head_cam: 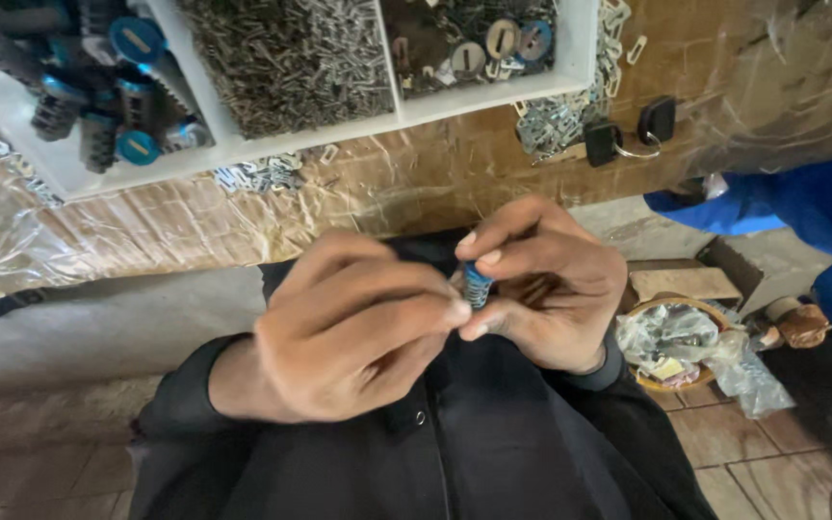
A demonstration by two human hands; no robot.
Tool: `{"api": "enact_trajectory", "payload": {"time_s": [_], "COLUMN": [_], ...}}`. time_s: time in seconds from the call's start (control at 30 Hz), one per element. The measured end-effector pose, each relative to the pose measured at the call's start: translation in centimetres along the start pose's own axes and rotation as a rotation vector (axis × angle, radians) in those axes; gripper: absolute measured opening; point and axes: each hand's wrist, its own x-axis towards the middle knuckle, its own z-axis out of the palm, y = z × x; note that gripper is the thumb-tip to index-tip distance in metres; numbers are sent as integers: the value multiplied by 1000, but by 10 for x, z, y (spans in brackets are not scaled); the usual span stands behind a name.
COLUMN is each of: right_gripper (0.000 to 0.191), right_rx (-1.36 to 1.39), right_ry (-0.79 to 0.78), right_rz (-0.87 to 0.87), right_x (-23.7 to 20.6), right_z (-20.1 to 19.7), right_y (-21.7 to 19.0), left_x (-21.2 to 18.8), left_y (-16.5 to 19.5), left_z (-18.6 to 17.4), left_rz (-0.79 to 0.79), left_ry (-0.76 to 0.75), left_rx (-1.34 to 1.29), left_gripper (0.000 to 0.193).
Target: The person sits at a workbench and assembles a lock cylinder, holding the plug in one hand while picking small pins and springs from a compartment tray and inserting them one at a time into the plug chambers, pressing each part into place by hand.
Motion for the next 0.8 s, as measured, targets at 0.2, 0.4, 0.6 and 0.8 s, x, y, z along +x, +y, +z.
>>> {"api": "enact_trajectory", "payload": {"time_s": [0.2, 0.4, 0.6, 0.8], "right_gripper": [29, 27, 32, 16], "right_rx": [118, 7, 289, 267], "right_ry": [19, -280, 330, 434], "right_rz": [-1, -91, -178, -377], "right_x": [8, 7, -17, -14], "right_z": [4, -24, -39, -63], "right_y": [0, 0, -13, -15], "left_x": [26, 23, 75, 113], "left_y": [5, 2, 23, 25], "left_z": [-1, -3, 37, 38], "left_rz": [146, -284, 189, 344], "left_ry": [-10, -326, -172, -101], "left_rx": [189, -341, 318, 594], "left_gripper": [27, 22, 34, 34]}}
